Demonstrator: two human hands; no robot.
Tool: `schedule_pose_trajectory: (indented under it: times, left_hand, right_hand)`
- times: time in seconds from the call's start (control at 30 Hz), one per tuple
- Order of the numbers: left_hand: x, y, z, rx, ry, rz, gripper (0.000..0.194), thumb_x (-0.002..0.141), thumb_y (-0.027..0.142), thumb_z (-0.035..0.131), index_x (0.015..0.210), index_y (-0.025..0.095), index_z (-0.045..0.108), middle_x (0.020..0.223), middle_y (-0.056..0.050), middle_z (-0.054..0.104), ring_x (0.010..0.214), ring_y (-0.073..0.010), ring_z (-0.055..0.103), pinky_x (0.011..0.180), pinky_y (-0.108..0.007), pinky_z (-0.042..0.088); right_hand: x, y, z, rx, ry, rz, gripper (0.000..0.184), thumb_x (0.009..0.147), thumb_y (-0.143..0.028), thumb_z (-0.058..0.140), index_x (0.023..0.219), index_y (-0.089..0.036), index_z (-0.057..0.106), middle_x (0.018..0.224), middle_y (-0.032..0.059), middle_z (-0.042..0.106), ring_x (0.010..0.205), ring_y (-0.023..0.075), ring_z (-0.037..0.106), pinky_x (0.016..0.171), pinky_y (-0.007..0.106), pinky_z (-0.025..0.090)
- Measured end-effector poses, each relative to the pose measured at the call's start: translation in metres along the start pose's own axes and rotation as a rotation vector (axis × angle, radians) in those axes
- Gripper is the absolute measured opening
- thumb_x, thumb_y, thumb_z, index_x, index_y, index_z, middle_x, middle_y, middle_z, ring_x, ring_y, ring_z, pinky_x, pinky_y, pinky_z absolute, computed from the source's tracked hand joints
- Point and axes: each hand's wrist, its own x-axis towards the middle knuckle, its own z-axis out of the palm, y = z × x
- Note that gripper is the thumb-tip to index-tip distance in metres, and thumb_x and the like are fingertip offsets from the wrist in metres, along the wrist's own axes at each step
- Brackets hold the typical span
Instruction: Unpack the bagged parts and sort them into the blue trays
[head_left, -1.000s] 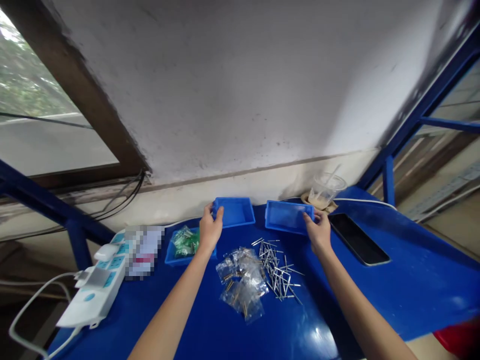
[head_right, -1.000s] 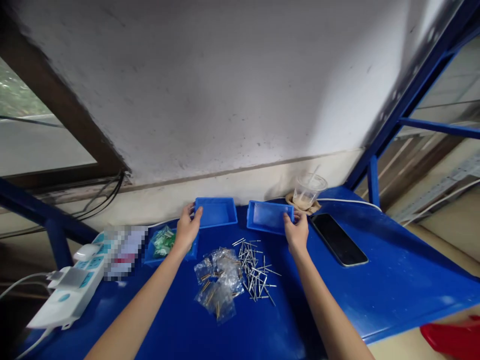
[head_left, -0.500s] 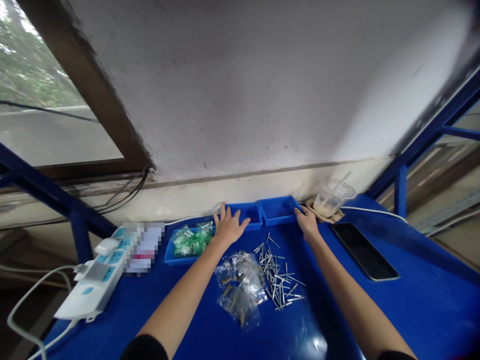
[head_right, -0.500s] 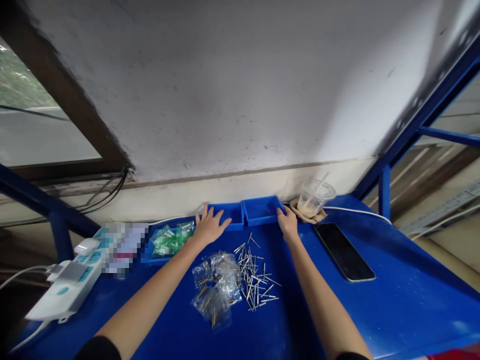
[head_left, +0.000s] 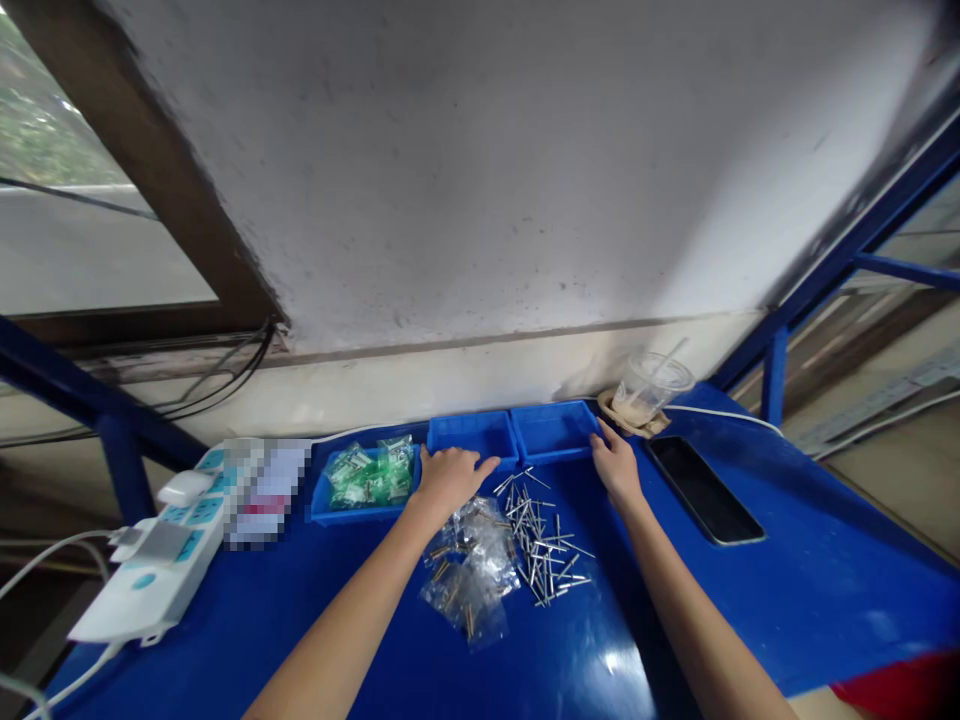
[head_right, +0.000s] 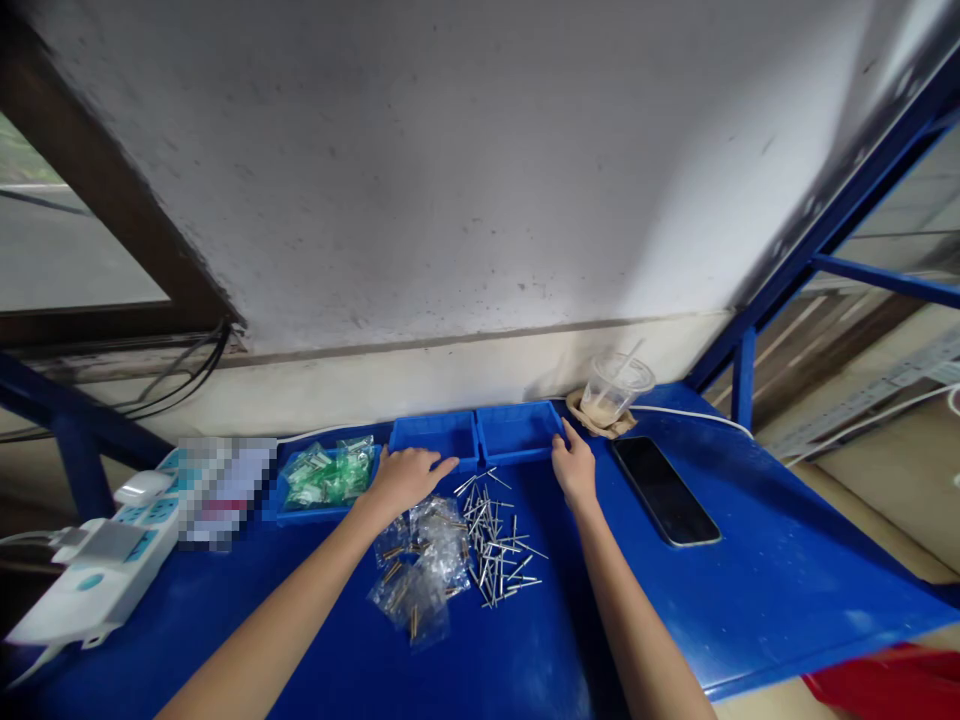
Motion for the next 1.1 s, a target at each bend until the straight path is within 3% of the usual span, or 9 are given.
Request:
schedule_pose_trajectory:
  times: [0.2,0.33,0.43,0.53,0.63,0.7,0.87,0.93,1.1]
  left_hand:
    - [-0.005,0.003,0.007,0.015,0.05,0.06,0.053,0.091,0.055,0.029,0.092,0.02,0.069,0.089,-0.01,0.07,0.099,-0.0315,0.061,0.107,-0.061,0.006]
    - [-0.007,-0.008,-0.016,-0.025,0.098,0.128,0.047,0.09,0.053,0.036,0.12,0.024,0.056,0.13,-0.009,0.054,0.126,-0.0298,0.042,0.111,-0.053,0.009]
    - [-0.022,-0.054,-0.044,-0.157,0.264,0.12,0.052,0.09,0.055,0.033,0.131,0.025,0.044,0.14,-0.008,0.043,0.131,-0.0269,0.035,0.109,-0.045,0.025]
    - [-0.051,-0.125,-0.06,-0.136,0.352,-0.064,0.071,0.08,0.06,0.047,0.138,0.02,0.035,0.145,-0.015,0.031,0.135,-0.0371,0.022,0.105,-0.056,0.023]
    - [-0.077,-0.183,-0.059,-0.166,0.111,-0.02,0.102,0.061,0.059,0.069,0.144,0.022,0.022,0.151,-0.018,0.015,0.136,-0.0424,0.015,0.101,-0.058,0.029]
    - [-0.084,-0.202,-0.057,-0.201,0.005,0.077,0.104,0.059,0.052,0.072,0.144,0.023,0.02,0.15,-0.017,0.018,0.136,-0.0396,0.018,0.102,-0.054,0.03]
    - [-0.085,-0.198,-0.048,-0.309,-0.011,0.175,0.088,0.064,0.04,0.07,0.138,0.024,0.025,0.14,-0.015,0.036,0.125,-0.0338,0.042,0.098,-0.049,0.038]
    - [-0.096,-0.187,-0.042,-0.382,0.12,0.165,0.079,0.064,0.037,0.07,0.13,0.024,0.029,0.133,-0.014,0.041,0.122,-0.0318,0.045,0.097,-0.048,0.041]
    - [-0.15,-0.14,-0.032,-0.613,0.557,0.251,0.067,0.069,0.023,0.067,0.12,0.028,0.023,0.142,-0.015,0.025,0.134,-0.0311,0.028,0.098,-0.049,0.042]
  right_hand:
    - [0.002,-0.001,0.001,-0.084,0.05,-0.007,0.058,0.075,-0.044,0.054,0.124,-0.014,0.057,0.113,0.0145,0.065,0.102,0.0291,0.059,0.089,0.041,0.043]
    - [0.001,-0.007,0.0,-0.117,0.055,-0.049,0.056,0.076,-0.047,0.053,0.122,-0.014,0.057,0.112,0.0141,0.064,0.102,0.0283,0.059,0.088,0.04,0.044]
    - [-0.018,-0.017,-0.008,-0.163,0.12,-0.095,0.061,0.078,-0.05,0.05,0.124,-0.01,0.053,0.114,0.0175,0.061,0.107,0.0312,0.054,0.092,0.046,0.039]
    - [-0.066,-0.028,-0.014,-0.234,0.199,-0.246,0.055,0.082,-0.049,0.047,0.119,-0.01,0.055,0.111,0.018,0.058,0.108,0.0322,0.05,0.094,0.049,0.036]
    - [-0.132,-0.041,-0.011,-0.222,0.133,-0.347,0.036,0.085,-0.046,0.047,0.106,-0.019,0.059,0.1,0.0118,0.061,0.097,0.0296,0.052,0.086,0.047,0.041]
    - [-0.173,-0.052,-0.004,-0.173,0.056,-0.364,0.027,0.086,-0.042,0.049,0.101,-0.023,0.06,0.097,0.0097,0.061,0.096,0.0293,0.052,0.083,0.047,0.042]
    - [-0.229,-0.081,0.014,-0.034,-0.255,-0.397,0.022,0.086,-0.03,0.051,0.106,-0.028,0.058,0.107,0.0074,0.058,0.104,0.0281,0.051,0.087,0.045,0.042]
    - [-0.235,-0.086,0.025,0.037,-0.365,-0.35,0.027,0.085,-0.03,0.052,0.112,-0.029,0.055,0.109,0.0072,0.058,0.104,0.0269,0.052,0.087,0.043,0.043]
    - [-0.233,-0.103,0.064,0.304,-0.511,-0.072,0.051,0.084,-0.041,0.054,0.131,-0.026,0.039,0.127,0.0085,0.051,0.117,0.0256,0.048,0.098,0.043,0.039]
